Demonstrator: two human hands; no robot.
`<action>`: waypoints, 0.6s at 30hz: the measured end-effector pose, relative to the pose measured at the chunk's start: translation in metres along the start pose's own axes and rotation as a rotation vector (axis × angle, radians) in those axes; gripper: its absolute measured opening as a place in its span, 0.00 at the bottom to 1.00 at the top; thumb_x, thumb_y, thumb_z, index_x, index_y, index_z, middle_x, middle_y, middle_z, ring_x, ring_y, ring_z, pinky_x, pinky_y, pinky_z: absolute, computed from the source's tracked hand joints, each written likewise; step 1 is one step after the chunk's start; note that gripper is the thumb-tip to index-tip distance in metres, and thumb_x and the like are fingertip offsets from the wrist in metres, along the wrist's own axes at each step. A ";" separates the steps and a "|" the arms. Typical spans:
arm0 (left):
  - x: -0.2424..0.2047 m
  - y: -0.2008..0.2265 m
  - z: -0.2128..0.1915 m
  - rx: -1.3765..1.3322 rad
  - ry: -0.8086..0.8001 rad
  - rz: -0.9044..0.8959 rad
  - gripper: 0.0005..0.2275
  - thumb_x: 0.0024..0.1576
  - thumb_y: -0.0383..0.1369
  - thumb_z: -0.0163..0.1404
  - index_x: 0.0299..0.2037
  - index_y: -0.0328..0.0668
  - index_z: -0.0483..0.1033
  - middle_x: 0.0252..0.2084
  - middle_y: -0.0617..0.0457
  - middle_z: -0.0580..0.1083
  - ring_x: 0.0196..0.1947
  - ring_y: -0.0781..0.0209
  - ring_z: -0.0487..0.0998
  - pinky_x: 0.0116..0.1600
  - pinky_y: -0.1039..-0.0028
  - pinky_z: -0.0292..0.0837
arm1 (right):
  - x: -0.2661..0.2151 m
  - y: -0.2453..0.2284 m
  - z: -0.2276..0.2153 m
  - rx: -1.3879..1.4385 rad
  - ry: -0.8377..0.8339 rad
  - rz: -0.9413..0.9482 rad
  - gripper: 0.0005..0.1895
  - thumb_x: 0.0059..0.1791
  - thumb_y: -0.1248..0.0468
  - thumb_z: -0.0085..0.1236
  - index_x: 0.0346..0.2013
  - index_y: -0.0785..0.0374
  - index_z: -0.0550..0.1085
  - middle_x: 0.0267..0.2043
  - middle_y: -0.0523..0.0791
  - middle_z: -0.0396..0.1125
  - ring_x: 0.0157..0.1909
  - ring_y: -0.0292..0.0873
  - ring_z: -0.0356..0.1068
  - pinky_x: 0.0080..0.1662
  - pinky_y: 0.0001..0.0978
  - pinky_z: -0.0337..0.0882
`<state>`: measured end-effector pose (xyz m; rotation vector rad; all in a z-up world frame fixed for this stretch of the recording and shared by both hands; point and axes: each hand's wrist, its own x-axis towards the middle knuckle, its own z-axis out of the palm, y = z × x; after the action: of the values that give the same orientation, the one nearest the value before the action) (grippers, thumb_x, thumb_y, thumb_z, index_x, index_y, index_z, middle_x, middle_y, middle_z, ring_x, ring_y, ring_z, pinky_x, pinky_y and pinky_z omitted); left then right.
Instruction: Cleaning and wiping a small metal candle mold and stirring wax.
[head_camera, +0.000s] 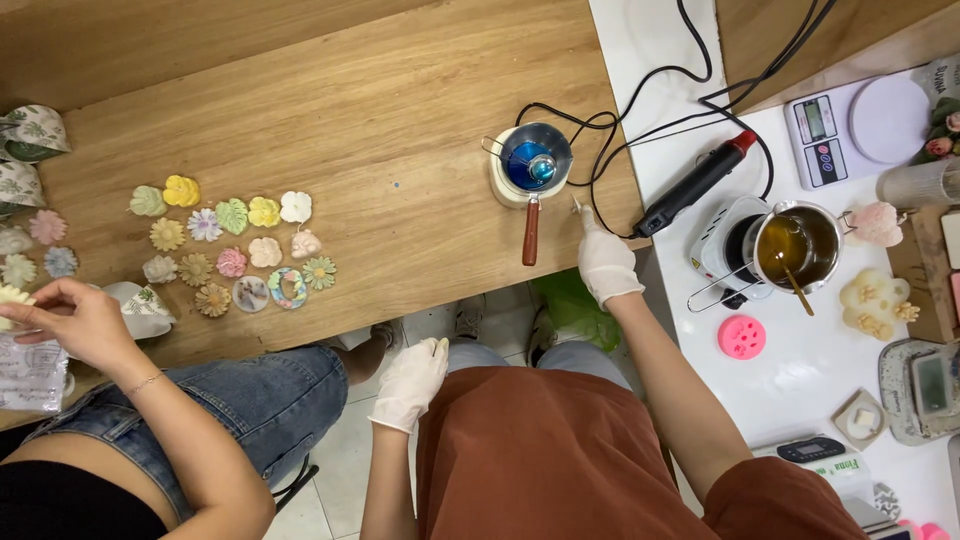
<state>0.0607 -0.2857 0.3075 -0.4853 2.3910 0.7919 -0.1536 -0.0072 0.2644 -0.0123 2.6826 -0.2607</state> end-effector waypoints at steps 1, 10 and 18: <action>-0.003 0.004 0.001 0.005 -0.003 -0.004 0.21 0.66 0.47 0.36 0.38 0.42 0.78 0.38 0.38 0.78 0.41 0.35 0.79 0.47 0.49 0.72 | 0.005 0.004 0.001 -0.013 0.004 0.009 0.32 0.55 0.63 0.41 0.75 0.48 0.55 0.41 0.60 0.74 0.43 0.62 0.75 0.48 0.57 0.73; -0.013 0.018 0.009 -0.002 -0.076 -0.080 0.20 0.65 0.49 0.36 0.40 0.44 0.78 0.41 0.40 0.79 0.46 0.36 0.78 0.51 0.50 0.71 | -0.006 -0.030 0.020 -0.034 0.011 -0.176 0.33 0.53 0.69 0.40 0.75 0.57 0.56 0.41 0.60 0.73 0.44 0.62 0.75 0.47 0.55 0.73; -0.018 0.013 0.010 -0.045 -0.071 -0.109 0.21 0.65 0.49 0.36 0.40 0.46 0.78 0.42 0.41 0.79 0.47 0.38 0.78 0.51 0.51 0.72 | -0.022 -0.068 0.071 0.274 -0.125 -0.093 0.22 0.60 0.54 0.34 0.70 0.41 0.61 0.43 0.57 0.73 0.45 0.65 0.72 0.49 0.56 0.71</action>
<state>0.0723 -0.2665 0.3177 -0.5906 2.2654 0.8025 -0.1055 -0.0855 0.2239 -0.0677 2.5038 -0.6329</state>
